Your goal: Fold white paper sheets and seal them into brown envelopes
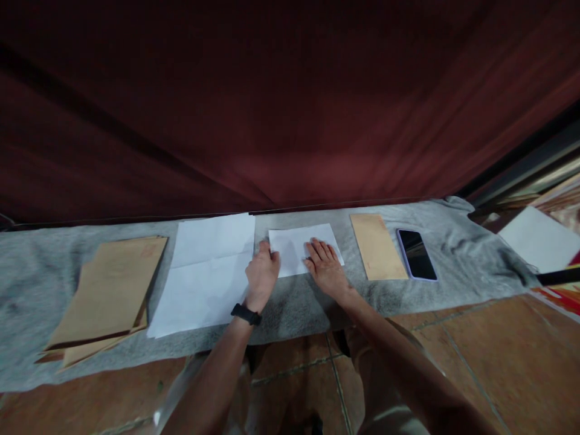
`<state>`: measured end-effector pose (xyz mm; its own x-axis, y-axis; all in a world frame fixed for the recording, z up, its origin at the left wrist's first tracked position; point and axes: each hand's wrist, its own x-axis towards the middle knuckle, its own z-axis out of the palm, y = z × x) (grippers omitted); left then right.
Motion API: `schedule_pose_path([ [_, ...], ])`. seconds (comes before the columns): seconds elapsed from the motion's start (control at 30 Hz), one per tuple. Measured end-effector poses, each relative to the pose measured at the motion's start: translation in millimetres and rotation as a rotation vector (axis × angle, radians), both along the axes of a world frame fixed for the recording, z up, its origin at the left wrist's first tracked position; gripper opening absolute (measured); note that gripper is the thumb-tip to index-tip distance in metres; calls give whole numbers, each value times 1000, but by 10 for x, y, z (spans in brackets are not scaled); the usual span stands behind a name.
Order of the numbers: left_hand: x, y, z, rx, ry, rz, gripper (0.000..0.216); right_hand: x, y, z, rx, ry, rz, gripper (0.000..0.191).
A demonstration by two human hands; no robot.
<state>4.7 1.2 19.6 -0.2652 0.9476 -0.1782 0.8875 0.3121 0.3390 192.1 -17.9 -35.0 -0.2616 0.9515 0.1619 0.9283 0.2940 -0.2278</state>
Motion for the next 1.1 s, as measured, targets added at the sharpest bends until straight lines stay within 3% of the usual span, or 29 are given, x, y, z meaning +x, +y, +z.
schedule_pose_path([
  [0.2, 11, -84, -11, 73, 152, -94, 35, 3, 1, -3, 13, 1, 6, 53],
  [0.33, 34, -130, -63, 262, 239, -227, 31, -1, 1, -21, 39, 6, 4, 52],
  [0.47, 179, -211, -213, 454, 179, -450, 36, -3, 0, -29, 47, 13, 2, 51],
  [0.63, 405, -357, -470, 481, 69, -654, 48, 10, 2, -14, 11, -1, 19, 50],
  [0.83, 425, -437, -599, 442, 103, -645, 55, 31, 13, -18, -25, 9, 20, 51],
  [1.1, 388, -452, -593, 402, 133, -664, 58, 71, 8, 0, -13, 1, 8, 51],
])
